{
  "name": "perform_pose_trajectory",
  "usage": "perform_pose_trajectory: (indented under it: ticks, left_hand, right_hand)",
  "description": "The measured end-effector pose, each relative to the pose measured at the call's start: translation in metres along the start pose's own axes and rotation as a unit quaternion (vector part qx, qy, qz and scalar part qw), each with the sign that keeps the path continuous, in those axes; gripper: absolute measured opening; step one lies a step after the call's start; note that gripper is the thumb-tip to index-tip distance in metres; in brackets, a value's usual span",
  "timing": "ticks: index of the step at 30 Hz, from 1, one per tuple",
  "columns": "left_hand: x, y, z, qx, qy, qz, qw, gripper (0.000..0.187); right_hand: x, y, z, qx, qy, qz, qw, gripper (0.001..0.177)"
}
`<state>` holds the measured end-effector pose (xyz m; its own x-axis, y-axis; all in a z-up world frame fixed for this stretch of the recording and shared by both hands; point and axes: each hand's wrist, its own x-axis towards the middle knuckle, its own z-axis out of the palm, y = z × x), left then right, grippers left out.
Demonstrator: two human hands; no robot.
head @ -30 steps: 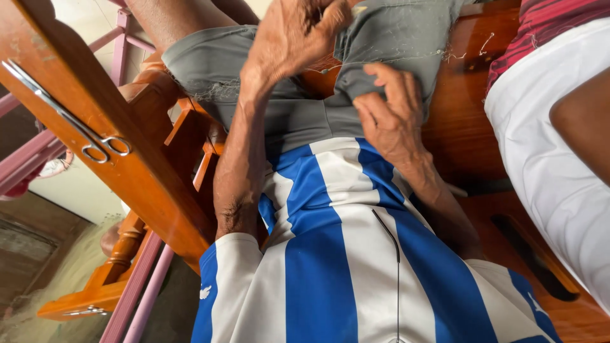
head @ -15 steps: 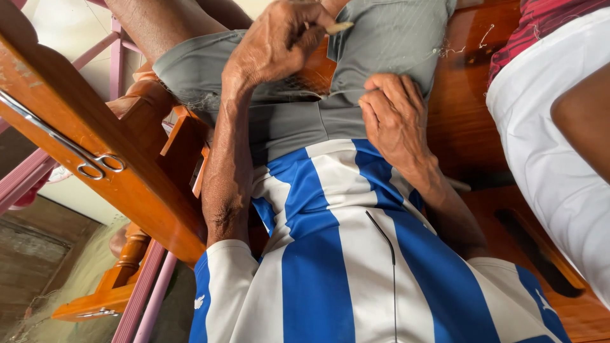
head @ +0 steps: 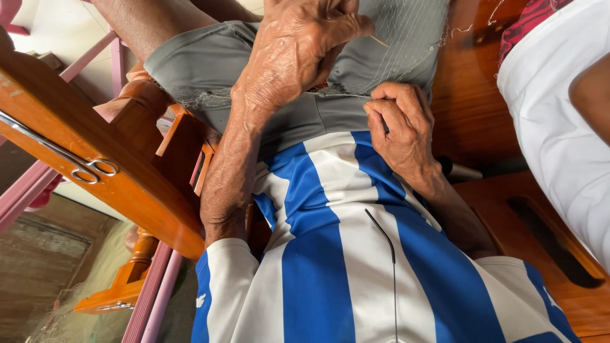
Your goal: Repairing a fishing net using a wooden shuttle and line to tie knots and mend holes.
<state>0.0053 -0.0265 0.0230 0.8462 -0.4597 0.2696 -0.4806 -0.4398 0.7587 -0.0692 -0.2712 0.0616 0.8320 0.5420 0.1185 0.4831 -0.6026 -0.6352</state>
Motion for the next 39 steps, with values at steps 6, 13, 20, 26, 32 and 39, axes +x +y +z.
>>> perform_pose_trajectory:
  ticks: [6, 13, 20, 26, 32, 39]
  left_hand:
    - [0.001, -0.002, 0.018, 0.109, -0.028, -0.019, 0.993, 0.035]
    - [0.007, 0.002, 0.027, 0.142, -0.045, -0.033, 0.988, 0.034]
    - [0.006, -0.003, 0.036, 0.167, -0.046, -0.038, 0.984, 0.018]
    - [0.012, -0.004, 0.013, -0.067, -0.056, -0.026, 0.996, 0.037]
    - [0.018, 0.002, 0.002, -0.154, -0.054, 0.011, 0.987, 0.014]
    - [0.018, 0.011, 0.021, -0.129, -0.042, -0.011, 0.991, 0.019]
  right_hand:
    - [-0.004, 0.005, 0.002, 0.007, 0.008, -0.002, 1.0, 0.013]
    - [-0.005, 0.005, 0.002, 0.011, 0.01, -0.003, 1.0, 0.012]
    - [-0.004, 0.004, 0.001, 0.019, 0.009, -0.006, 1.0, 0.011]
    - [-0.003, 0.003, -0.001, 0.016, 0.014, -0.01, 1.0, 0.014]
    - [0.001, 0.0, -0.002, 0.024, 0.022, -0.016, 0.999, 0.014]
    - [0.003, 0.002, 0.001, 0.033, 0.032, -0.027, 0.999, 0.014]
